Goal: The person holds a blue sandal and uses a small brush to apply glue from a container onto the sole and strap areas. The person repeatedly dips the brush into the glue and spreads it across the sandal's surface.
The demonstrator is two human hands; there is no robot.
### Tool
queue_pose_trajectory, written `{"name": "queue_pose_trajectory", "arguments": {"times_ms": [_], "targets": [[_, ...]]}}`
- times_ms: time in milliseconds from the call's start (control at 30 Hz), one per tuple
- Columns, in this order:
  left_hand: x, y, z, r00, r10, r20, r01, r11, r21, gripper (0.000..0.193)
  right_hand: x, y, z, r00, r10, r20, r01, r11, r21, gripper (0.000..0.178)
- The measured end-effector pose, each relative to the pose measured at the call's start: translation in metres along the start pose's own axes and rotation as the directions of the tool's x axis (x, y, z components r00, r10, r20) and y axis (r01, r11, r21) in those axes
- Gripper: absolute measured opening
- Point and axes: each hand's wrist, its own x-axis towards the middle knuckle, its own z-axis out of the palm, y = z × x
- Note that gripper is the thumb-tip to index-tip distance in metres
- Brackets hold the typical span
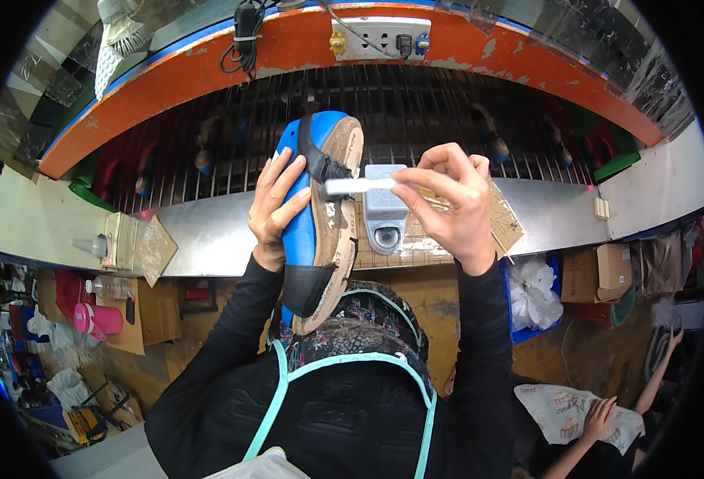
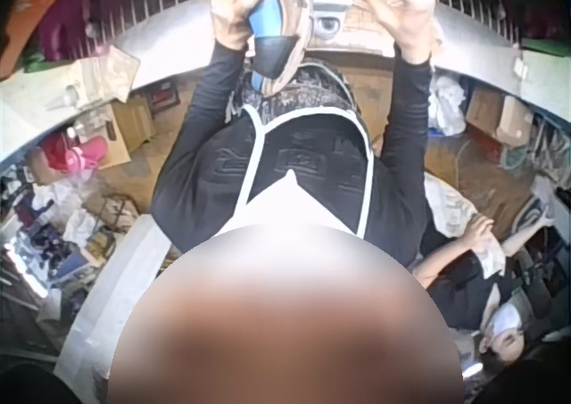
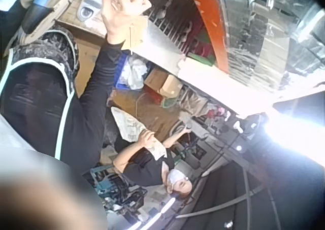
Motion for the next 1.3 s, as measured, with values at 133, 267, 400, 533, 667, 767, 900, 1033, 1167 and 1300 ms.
{"name": "queue_pose_trajectory", "arguments": {"times_ms": [133, 267, 400, 533, 667, 767, 900, 1033, 1167, 1300], "targets": [[-0.002, -0.002, 0.004, 1.0, 0.012, -0.012, -0.012, 1.0, -0.015, 0.044, -0.002, -0.003, 0.014, 0.981, 0.07, -0.18, -0.083, 0.994, -0.066, 0.019], [-0.006, -0.003, 0.004, 1.0, 0.009, -0.017, -0.009, 1.0, -0.025, 0.044, -0.01, -0.006, 0.015, 0.99, 0.069, -0.126, -0.078, 0.995, -0.065, 0.018], [-0.008, -0.003, 0.002, 1.0, -0.016, -0.003, 0.016, 0.999, -0.03, 0.044, -0.017, -0.01, 0.011, 0.991, 0.132, 0.006, -0.133, 0.99, 0.057, 0.016], [-0.009, 0.0, 0.002, 1.0, -0.015, -0.009, 0.015, 1.0, -0.027, 0.042, -0.024, -0.017, 0.012, 0.981, 0.194, -0.027, -0.191, 0.978, 0.082, 0.015], [-0.009, 0.002, 0.001, 1.0, 0.01, -0.014, -0.01, 1.0, 0.011, 0.038, -0.031, -0.027, 0.013, 0.984, 0.128, -0.125, -0.14, 0.986, -0.094, 0.017], [-0.009, 0.004, -0.001, 1.0, 0.031, -0.007, -0.03, 0.998, 0.062, 0.035, -0.036, -0.037, 0.015, 0.982, 0.072, -0.177, -0.11, 0.97, -0.216, 0.02], [-0.009, 0.005, -0.003, 0.999, 0.042, -0.001, -0.042, 0.994, 0.106, 0.034, -0.042, -0.046, 0.022, 0.97, 0.01, -0.244, -0.092, 0.941, -0.326, 0.022], [-0.01, 0.004, -0.005, 0.999, 0.046, -0.009, -0.045, 0.994, 0.099, 0.034, -0.046, -0.05, 0.028, 0.955, -0.018, -0.297, -0.096, 0.926, -0.365, 0.023], [-0.01, 0.002, -0.006, 0.998, 0.058, -0.029, -0.055, 0.995, 0.082, 0.033, -0.041, -0.05, 0.029, 0.95, -0.038, -0.311, -0.069, 0.943, -0.326, 0.023], [-0.009, -0.001, -0.007, 0.996, 0.074, -0.049, -0.071, 0.996, 0.051, 0.034, -0.033, -0.048, 0.015, 0.984, 0.025, -0.175, -0.065, 0.971, -0.228, 0.021]]}}
